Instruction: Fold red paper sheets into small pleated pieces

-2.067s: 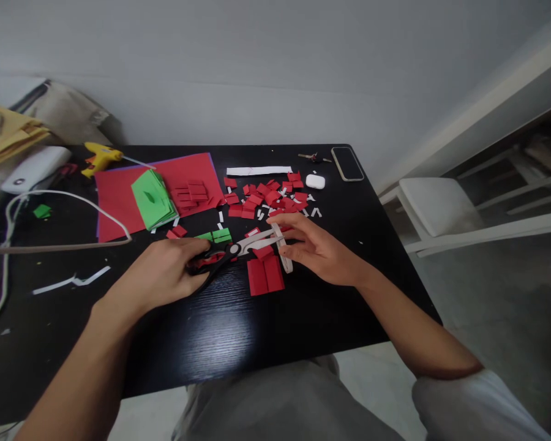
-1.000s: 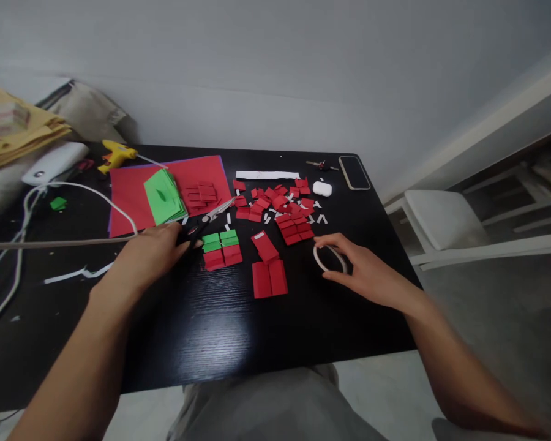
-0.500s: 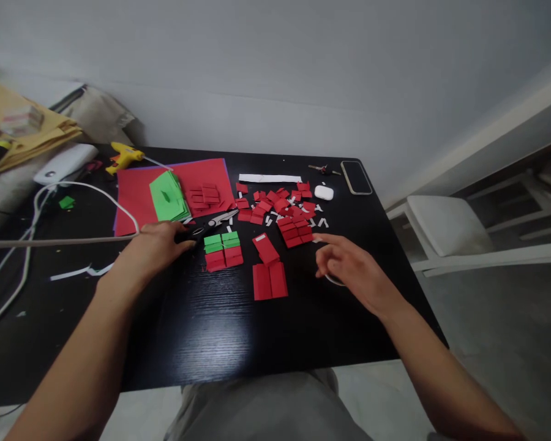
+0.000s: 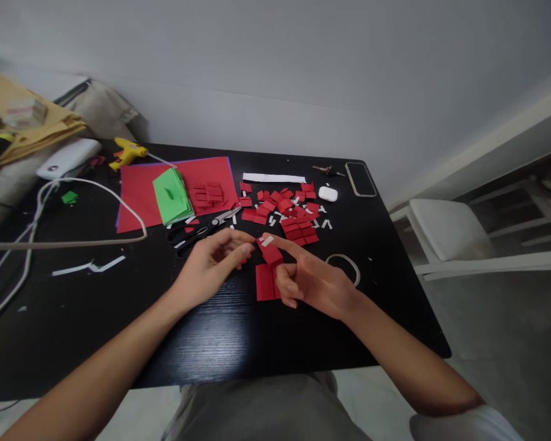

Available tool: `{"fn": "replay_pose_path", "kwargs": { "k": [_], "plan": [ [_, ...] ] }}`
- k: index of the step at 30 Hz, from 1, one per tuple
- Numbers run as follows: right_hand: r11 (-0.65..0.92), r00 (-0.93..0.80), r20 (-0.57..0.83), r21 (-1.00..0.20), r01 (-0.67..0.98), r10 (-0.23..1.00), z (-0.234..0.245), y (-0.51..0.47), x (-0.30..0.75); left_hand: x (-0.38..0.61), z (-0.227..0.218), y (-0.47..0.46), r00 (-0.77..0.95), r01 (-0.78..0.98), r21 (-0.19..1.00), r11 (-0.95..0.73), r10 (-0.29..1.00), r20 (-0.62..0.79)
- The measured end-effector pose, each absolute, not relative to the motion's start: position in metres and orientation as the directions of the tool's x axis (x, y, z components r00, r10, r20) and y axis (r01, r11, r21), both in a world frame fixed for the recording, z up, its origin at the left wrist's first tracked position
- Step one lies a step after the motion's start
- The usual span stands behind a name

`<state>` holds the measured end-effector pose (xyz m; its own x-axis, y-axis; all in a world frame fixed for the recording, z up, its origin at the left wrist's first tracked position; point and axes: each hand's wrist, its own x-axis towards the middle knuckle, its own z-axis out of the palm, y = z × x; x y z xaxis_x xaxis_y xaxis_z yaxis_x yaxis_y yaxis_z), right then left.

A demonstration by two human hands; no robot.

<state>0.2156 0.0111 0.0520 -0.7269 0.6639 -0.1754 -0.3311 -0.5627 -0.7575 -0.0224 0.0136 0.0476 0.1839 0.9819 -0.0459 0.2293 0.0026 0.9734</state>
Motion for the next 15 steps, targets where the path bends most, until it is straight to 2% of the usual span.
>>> {"fn": "replay_pose_path", "kwargs": {
  "k": [4,8,10,12,13,15],
  "plan": [
    [-0.572,-0.743,-0.171,-0.754,-0.324,0.647,0.044,0.009,0.211,-0.012,0.044,0.011,0.228,0.065,0.997,0.031,0.973,-0.045],
    [-0.581,-0.756,-0.193,-0.762,-0.286,0.625,0.039,0.006,0.21,-0.014,0.042,0.012,0.237,0.073,0.996,0.048,0.969,-0.064],
    [-0.544,-0.743,-0.218,-0.808,-0.226,0.633,0.039,0.008,0.21,-0.015,0.043,0.012,0.249,0.089,0.995,0.041,0.966,-0.062],
    [-0.405,-0.672,-0.237,-0.909,-0.102,0.702,0.039,0.014,0.212,-0.017,0.044,0.013,0.27,0.104,0.994,0.034,0.961,-0.062],
    [-0.286,-0.607,-0.221,-0.958,-0.011,0.764,0.039,0.018,0.212,-0.018,0.044,0.013,0.281,0.113,0.993,0.034,0.958,-0.065],
    [0.0,-0.472,-0.106,-0.976,0.218,0.875,0.038,0.03,0.213,-0.021,0.043,0.013,0.289,0.128,0.991,0.033,0.955,-0.069]
  ]
}}
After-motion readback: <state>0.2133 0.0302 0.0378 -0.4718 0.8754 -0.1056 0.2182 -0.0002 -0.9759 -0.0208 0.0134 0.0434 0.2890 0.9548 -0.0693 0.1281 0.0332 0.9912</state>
